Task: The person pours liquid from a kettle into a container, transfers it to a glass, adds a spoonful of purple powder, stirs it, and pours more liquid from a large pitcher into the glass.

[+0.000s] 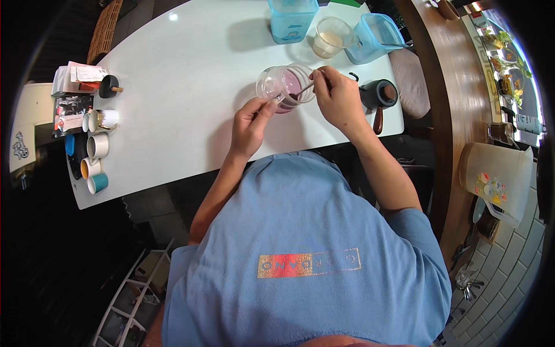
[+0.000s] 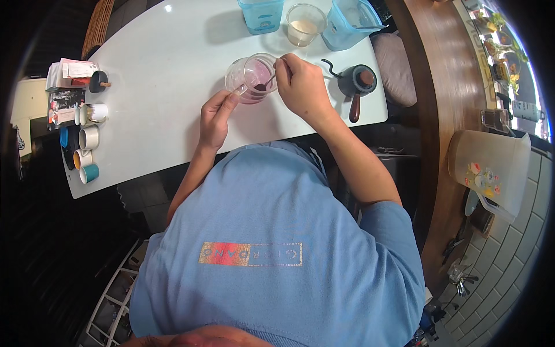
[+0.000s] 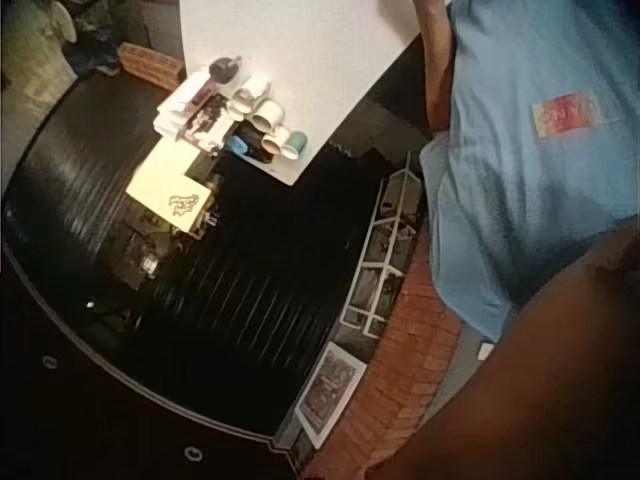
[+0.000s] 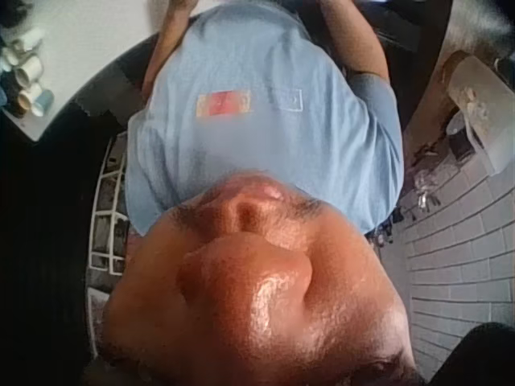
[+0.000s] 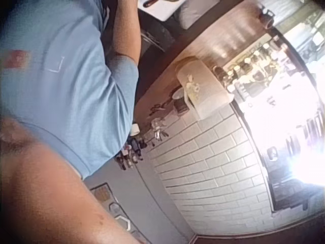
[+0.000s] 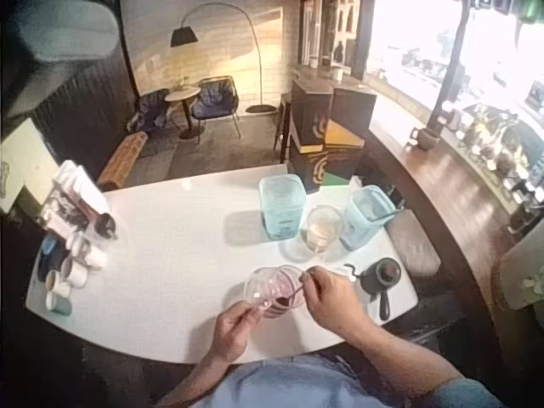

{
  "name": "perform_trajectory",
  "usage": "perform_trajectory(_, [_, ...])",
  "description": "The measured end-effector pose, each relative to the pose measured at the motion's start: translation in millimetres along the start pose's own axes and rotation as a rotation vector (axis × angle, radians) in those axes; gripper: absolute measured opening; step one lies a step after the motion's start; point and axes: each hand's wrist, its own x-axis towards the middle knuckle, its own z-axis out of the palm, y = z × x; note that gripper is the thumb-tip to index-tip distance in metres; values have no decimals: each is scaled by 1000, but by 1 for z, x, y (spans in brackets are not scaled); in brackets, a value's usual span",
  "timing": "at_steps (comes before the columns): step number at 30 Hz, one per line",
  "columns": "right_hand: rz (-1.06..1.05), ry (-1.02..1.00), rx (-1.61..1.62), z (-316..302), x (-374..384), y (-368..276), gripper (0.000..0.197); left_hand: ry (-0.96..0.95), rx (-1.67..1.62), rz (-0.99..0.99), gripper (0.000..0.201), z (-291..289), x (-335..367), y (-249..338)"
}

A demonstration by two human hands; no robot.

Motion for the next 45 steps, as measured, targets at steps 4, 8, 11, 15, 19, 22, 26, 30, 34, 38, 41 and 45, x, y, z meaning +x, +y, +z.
perform_trajectory(4, [-98,30,22,4,-3,4,11,-2,-4,-12,21,-2,0,-2])
perform_trajectory(8, [-402,18,-81,5,0,3,12,-24,-11,-19,21,-4,-1,-6])
perform_trajectory(11, [-483,-62,-98,6,4,5,12,-32,-20,-19,20,-5,-1,-8])
perform_trajectory(15, [-588,-83,-190,3,5,0,12,-29,-44,-20,20,-5,-2,-4])
perform_trajectory(19, [-478,-22,-139,9,1,2,13,-5,-62,-23,20,-5,-4,-1])
perform_trajectory(22, [-212,38,-4,11,-3,3,11,13,-35,-20,21,-8,-4,-3])
perform_trajectory(26, [-266,166,88,2,-5,-8,9,42,-240,-39,23,-14,1,-16])
perform_trajectory(30, [-579,318,20,-22,-6,-32,11,32,-409,-87,26,-16,1,-11])
perform_trajectory(34, [-791,458,104,-33,-14,-46,16,35,-541,-111,30,-16,4,-10])
perform_trajectory(38, [-888,362,-11,-16,-20,-17,26,38,-508,-109,32,-17,6,-11])
perform_trajectory(41, [-942,447,68,-19,-20,-18,32,26,-504,-117,33,-19,6,-12])
perform_trajectory(45, [-896,418,-31,-10,-23,-16,31,21,-489,-95,33,-19,8,-13])
